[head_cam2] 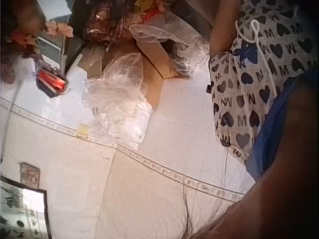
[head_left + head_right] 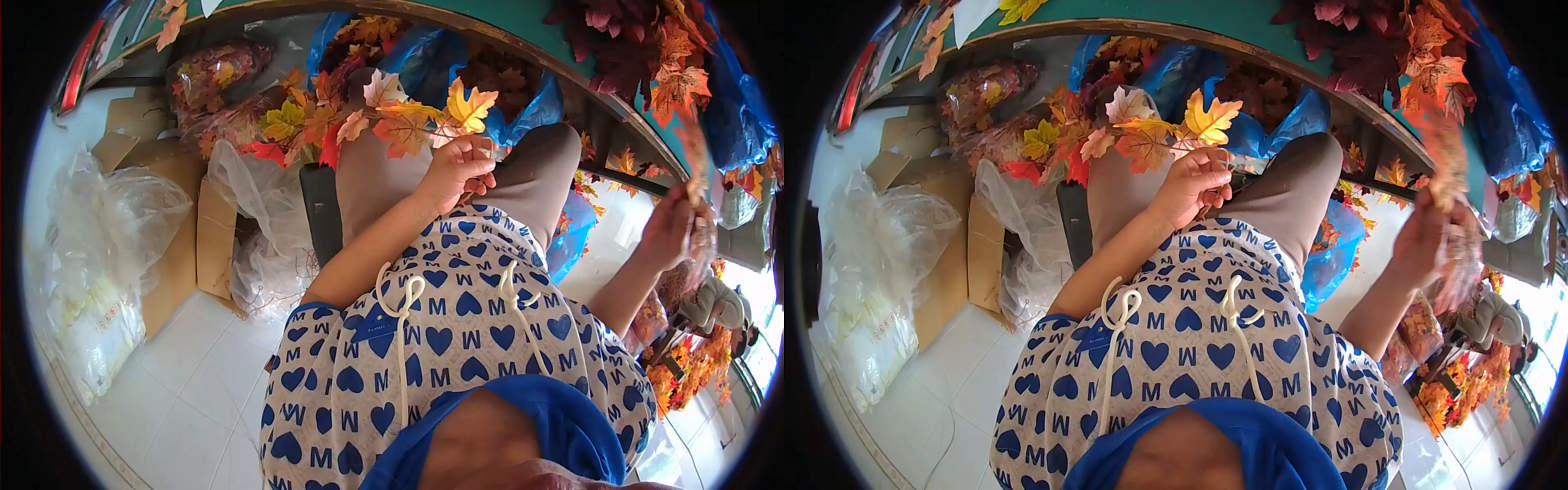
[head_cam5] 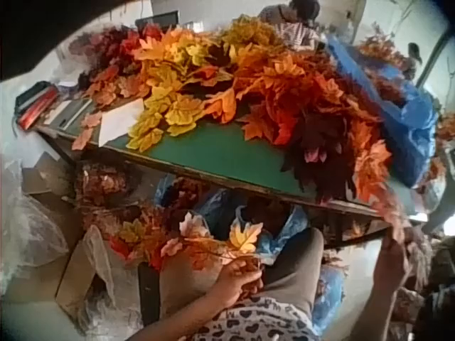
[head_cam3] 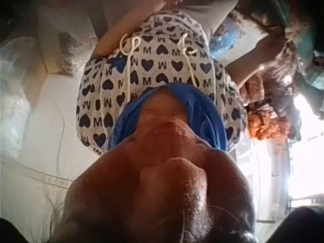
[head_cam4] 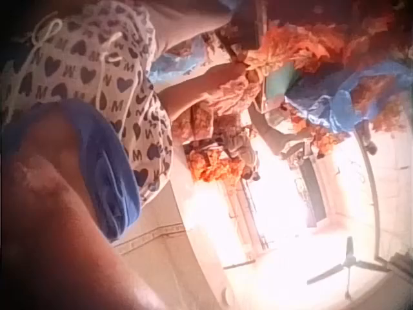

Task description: The person assembles artificial maple leaf garlands by hand, attaching individual artificial maple leaves to garland stems.

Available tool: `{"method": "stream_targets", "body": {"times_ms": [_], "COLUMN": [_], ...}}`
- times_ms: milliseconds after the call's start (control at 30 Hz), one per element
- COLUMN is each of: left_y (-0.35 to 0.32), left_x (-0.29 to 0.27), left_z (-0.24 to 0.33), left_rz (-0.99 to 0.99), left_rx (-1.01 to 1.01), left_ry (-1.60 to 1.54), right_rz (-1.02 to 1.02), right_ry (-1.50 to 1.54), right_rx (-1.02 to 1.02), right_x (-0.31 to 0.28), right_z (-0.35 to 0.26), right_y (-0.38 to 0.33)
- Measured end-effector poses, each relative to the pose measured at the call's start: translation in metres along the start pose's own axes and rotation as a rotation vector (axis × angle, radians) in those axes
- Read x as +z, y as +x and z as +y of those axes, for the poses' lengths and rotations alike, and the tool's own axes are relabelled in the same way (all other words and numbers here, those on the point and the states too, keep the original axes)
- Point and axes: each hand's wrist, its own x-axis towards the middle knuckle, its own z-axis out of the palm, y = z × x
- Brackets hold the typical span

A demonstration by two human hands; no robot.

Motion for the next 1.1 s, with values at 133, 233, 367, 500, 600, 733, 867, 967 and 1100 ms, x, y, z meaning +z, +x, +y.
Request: {"method": "stream_targets", "body": {"times_ms": [133, 233, 367, 500, 600, 733, 867, 967, 1100], "left_y": [-0.005, 0.000, -0.001, -0.002, -0.002, -0.004, -0.002, -0.001, -0.004], "left_x": [0.010, -0.003, 0.007, 0.009, 0.009, 0.010, 0.011, 0.013, 0.014], "left_z": [-0.007, -0.004, -0.002, -0.004, -0.003, -0.004, -0.009, -0.009, -0.005], "left_rz": [0.010, 0.019, 0.018, 0.017, -0.003, -0.057, -0.080, -0.076, -0.036], "left_rx": [-0.017, -0.020, -0.022, -0.002, -0.007, 0.067, 0.134, 0.160, 0.170], "left_ry": [-0.019, -0.010, -0.011, -0.017, -0.006, 0.117, 0.357, 0.521, 0.573], "right_rz": [-0.353, -0.237, 0.102, 0.258, 0.297, 0.331, 0.321, 0.350, 0.321], "right_ry": [-1.215, -0.798, 0.209, 0.523, 0.387, 0.462, 0.482, 0.492, 0.491], "right_rx": [-0.130, 0.238, 0.821, 0.998, 0.885, 0.861, 0.846, 0.857, 0.854], "right_x": [0.081, 0.146, 0.156, 0.154, 0.159, 0.156, 0.154, 0.150, 0.148], "right_z": [-0.009, 0.016, 0.062, 0.092, 0.100, 0.113, 0.115, 0.114, 0.116], "right_y": [-0.015, -0.041, -0.056, -0.057, -0.056, -0.052, -0.050, -0.047, -0.047]}}
